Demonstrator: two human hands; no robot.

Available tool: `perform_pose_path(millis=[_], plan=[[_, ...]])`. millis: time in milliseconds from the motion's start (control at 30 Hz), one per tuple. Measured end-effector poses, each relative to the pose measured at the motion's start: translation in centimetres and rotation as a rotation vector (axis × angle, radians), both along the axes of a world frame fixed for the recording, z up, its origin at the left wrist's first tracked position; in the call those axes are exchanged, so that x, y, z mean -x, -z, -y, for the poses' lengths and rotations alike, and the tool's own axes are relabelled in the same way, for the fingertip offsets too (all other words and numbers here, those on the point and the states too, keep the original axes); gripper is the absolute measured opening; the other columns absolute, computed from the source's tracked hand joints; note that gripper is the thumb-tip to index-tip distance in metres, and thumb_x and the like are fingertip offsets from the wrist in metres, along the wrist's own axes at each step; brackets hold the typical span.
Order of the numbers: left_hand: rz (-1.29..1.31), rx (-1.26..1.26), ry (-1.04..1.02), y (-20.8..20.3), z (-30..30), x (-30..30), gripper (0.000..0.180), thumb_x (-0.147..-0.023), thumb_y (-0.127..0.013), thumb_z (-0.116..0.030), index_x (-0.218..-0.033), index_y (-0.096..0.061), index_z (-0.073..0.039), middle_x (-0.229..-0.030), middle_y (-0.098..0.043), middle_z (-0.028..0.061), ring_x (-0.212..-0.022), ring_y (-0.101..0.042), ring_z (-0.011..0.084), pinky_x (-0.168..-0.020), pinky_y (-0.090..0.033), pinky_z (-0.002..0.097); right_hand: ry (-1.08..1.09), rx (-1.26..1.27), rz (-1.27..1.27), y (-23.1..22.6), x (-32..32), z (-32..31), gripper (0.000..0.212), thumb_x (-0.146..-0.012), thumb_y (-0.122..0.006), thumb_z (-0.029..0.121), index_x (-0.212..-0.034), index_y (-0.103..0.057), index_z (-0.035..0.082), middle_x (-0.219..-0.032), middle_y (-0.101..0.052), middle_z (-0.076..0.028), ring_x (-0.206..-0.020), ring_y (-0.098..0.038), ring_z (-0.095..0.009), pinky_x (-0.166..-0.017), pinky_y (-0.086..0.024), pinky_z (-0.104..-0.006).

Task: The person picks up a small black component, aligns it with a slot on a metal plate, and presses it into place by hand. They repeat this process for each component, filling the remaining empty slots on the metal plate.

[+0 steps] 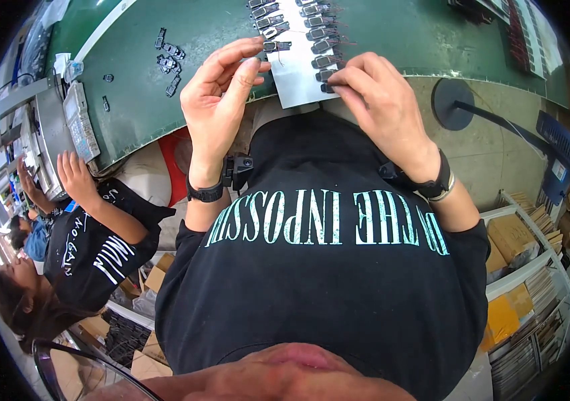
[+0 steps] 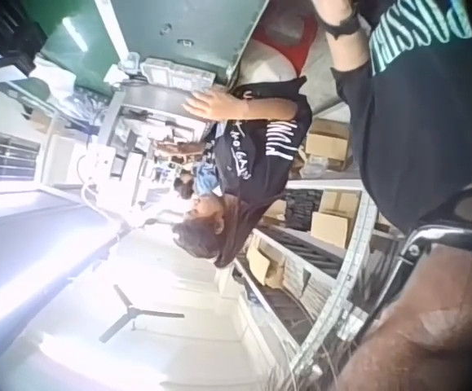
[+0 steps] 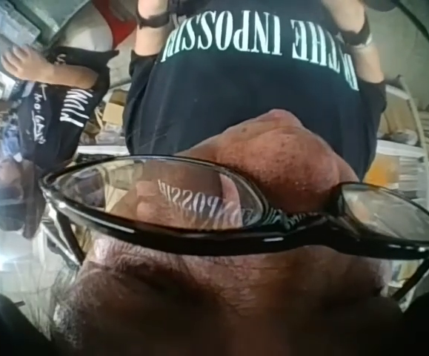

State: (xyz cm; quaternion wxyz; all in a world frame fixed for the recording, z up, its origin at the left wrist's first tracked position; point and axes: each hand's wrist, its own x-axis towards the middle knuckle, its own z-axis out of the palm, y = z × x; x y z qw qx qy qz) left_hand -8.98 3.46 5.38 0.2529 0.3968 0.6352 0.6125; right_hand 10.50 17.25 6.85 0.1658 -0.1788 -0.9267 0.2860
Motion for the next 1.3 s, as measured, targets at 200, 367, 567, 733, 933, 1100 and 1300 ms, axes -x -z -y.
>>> perform_pose_path(millis=[200, 367, 567, 733, 933, 1100, 1300], plan=[[-0.083, -0.014, -0.126, 0.1, 0.0, 0.2, 0.014, -0.088, -0.069, 0.0, -0.102, -0.072, 0.0, -0.107, -0.073, 0.0109, -0.09, -0.072, 0.0176, -0.077, -0.057, 0.0272, -0.009, -0.11, -0.004, 0.1, -0.2, -0.3, 0.022, -0.078, -0.073, -0.002, -0.099, -0.07, 0.005, -0.096, -0.061, -0.009, -0.089, -0.061, -0.027, -0.075, -0.05, -0.0345], [-0.42, -0.099, -0.197, 0.8, 0.0, 0.1, 0.014, -0.087, -0.069, 0.002, -0.1, -0.072, -0.001, -0.104, -0.073, 0.0129, -0.089, -0.072, 0.0223, -0.075, -0.057, 0.0286, -0.044, -0.184, -0.001, -0.4, -0.4, -0.8, 0.026, -0.078, -0.073, -0.003, -0.103, -0.072, 0.006, -0.097, -0.062, -0.008, -0.092, -0.061, -0.025, -0.076, -0.05, -0.0335], [-0.554, 0.074, -0.412, -0.2, 0.3, 1.9, 0.013, -0.087, -0.069, 0.001, -0.099, -0.072, -0.002, -0.101, -0.073, 0.0122, -0.089, -0.071, 0.0242, -0.076, -0.057, 0.0306, 0.157, -0.11, -0.174, -3.3, -0.2, -6.4, 0.023, -0.087, -0.067, -0.001, -0.109, -0.072, 0.005, -0.098, -0.064, -0.009, -0.089, -0.062, -0.02, -0.076, -0.05, -0.0323], [-0.592, 0.238, -0.525, -0.1, 1.9, 3.8, 0.012, -0.089, -0.068, -0.003, -0.1, -0.072, -0.002, -0.099, -0.073, 0.0119, -0.09, -0.071, 0.0243, -0.078, -0.056, 0.0338, 0.15, -0.146, -0.123, -1.8, 3.8, -15.7, 0.019, -0.095, -0.061, 0.009, -0.112, -0.071, 0.004, -0.099, -0.065, -0.01, -0.086, -0.064, -0.023, -0.078, -0.05, -0.0317], [-0.614, 0.314, -0.687, 0.6, 4.8, 5.9, 0.011, -0.089, -0.068, -0.007, -0.099, -0.073, -0.004, -0.098, -0.073, 0.0115, -0.089, -0.069, 0.0264, -0.08, -0.054, 0.0357, 0.091, -0.379, -0.003, 1.8, 6.4, -20.4, 0.021, -0.095, -0.062, 0.015, -0.113, -0.069, 0.005, -0.104, -0.067, -0.013, -0.091, -0.066, -0.03, -0.081, -0.051, -0.0319], [-0.668, 0.299, -0.737, 1.3, 6.0, 6.1, 0.011, -0.088, -0.068, -0.009, -0.097, -0.073, -0.005, -0.095, -0.072, 0.0111, -0.086, -0.067, 0.0283, -0.08, -0.053, 0.0373, 0.097, -0.314, 0.027, 2.7, 5.3, -23.0, 0.022, -0.096, -0.062, 0.014, -0.116, -0.065, 0.004, -0.106, -0.068, -0.01, -0.094, -0.066, -0.022, -0.085, -0.05, -0.0294], [-0.842, 0.493, -0.602, 2.0, 6.8, 4.7, 0.012, -0.083, -0.073, -0.01, -0.094, -0.073, -0.005, -0.097, -0.07, 0.0087, -0.093, -0.062, 0.028, -0.081, -0.052, 0.0386, 0.117, -0.19, 0.124, 2.8, 5.8, -22.5, 0.025, -0.099, -0.06, 0.015, -0.12, -0.062, 0.002, -0.106, -0.068, -0.009, -0.092, -0.064, -0.016, -0.088, -0.049, -0.0285]])
